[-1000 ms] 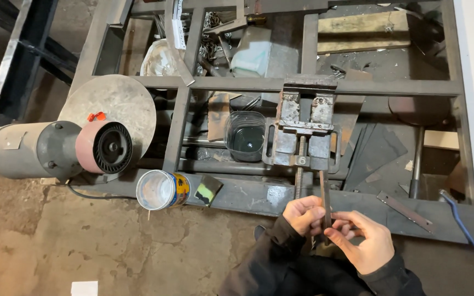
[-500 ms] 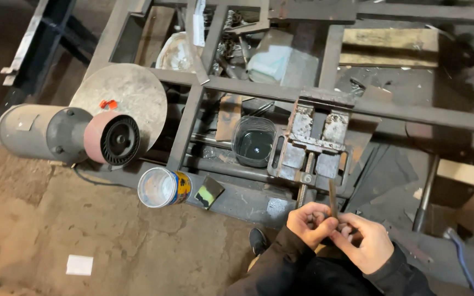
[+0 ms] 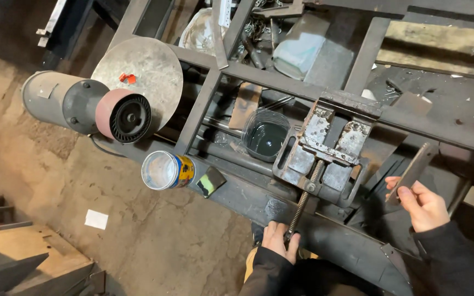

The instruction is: Clean and lubricate a metal bench vice using a brush and a cloth with solvent.

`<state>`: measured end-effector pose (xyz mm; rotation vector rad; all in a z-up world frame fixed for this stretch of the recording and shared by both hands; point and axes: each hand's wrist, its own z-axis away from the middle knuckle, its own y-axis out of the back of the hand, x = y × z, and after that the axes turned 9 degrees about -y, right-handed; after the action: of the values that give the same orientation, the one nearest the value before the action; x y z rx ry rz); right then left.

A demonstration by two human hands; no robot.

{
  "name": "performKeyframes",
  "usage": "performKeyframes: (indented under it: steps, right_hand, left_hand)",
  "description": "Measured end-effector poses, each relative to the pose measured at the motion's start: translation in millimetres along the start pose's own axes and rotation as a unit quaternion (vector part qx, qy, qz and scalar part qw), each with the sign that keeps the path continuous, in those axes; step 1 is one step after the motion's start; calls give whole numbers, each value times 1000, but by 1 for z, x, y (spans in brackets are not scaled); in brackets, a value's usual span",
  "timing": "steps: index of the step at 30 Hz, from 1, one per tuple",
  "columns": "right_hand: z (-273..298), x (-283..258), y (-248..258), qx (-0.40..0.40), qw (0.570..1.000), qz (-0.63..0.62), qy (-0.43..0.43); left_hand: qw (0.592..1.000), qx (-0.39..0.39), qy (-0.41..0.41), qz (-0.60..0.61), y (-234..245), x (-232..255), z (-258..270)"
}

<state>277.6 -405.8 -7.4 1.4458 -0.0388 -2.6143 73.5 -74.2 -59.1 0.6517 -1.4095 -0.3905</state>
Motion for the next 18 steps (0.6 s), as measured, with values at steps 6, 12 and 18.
performKeyframes:
  steps: [6,12,18]
  right_hand:
    - [-11,12,-2,-21,999,-9,-40]
    - [-62,50,-20,-94,968,-196,-123]
    - [-109,105,-18,-137,937,-312,-82]
  left_hand:
    - [981,-88,162,53,34,28,-9]
    - [973,-122,195,-1,26,22,-7]
    - [960,-194,195,-54,29,27,-17]
